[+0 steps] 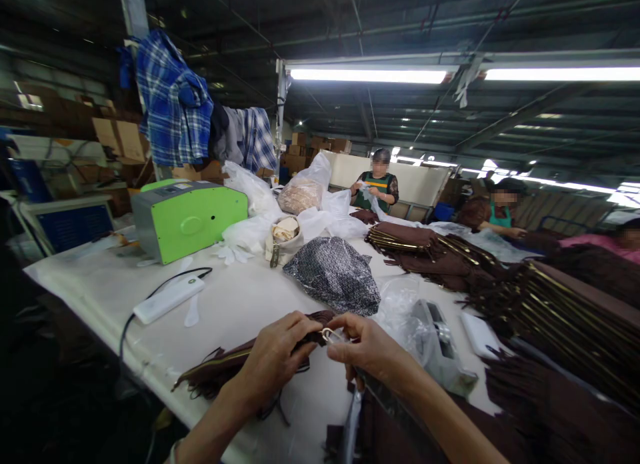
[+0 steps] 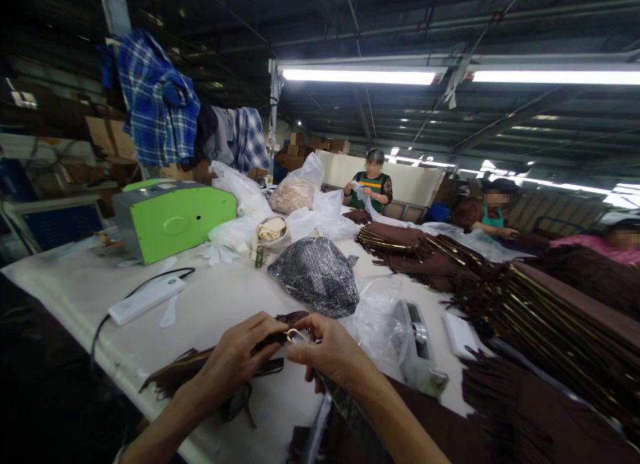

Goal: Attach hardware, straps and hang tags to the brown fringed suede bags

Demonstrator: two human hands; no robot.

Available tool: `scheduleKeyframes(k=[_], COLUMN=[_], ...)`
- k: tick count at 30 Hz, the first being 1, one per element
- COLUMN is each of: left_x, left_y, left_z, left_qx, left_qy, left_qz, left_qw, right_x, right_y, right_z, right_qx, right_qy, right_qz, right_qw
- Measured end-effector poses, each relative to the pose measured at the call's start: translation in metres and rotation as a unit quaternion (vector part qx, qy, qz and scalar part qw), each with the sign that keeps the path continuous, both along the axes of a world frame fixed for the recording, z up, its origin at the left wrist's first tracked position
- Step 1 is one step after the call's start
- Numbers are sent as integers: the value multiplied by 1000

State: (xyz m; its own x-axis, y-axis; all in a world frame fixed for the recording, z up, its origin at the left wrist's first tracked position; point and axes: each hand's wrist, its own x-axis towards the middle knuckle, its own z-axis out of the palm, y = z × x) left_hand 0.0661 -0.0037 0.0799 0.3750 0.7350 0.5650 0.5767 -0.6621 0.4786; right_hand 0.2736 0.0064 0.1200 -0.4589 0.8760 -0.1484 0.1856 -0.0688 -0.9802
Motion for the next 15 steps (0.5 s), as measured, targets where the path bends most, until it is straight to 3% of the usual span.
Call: scheduleKeyframes(k=[6,9,15], left_x=[17,23,25], left_y=[-4,-6,-10], left_z=[3,1,-2], left_qx=[78,80,65], left_qy=[60,61,39], left_qz=[28,10,-16], left_qw=[995,995,997], right_x=[4,4,27], right_y=[-3,-9,-10], right_z=[-15,-21,-19], right_qx=[-43,-75,-66], right_qy=[9,-13,-14], right_qz=[-20,-29,39], right_qw=[999,997,997])
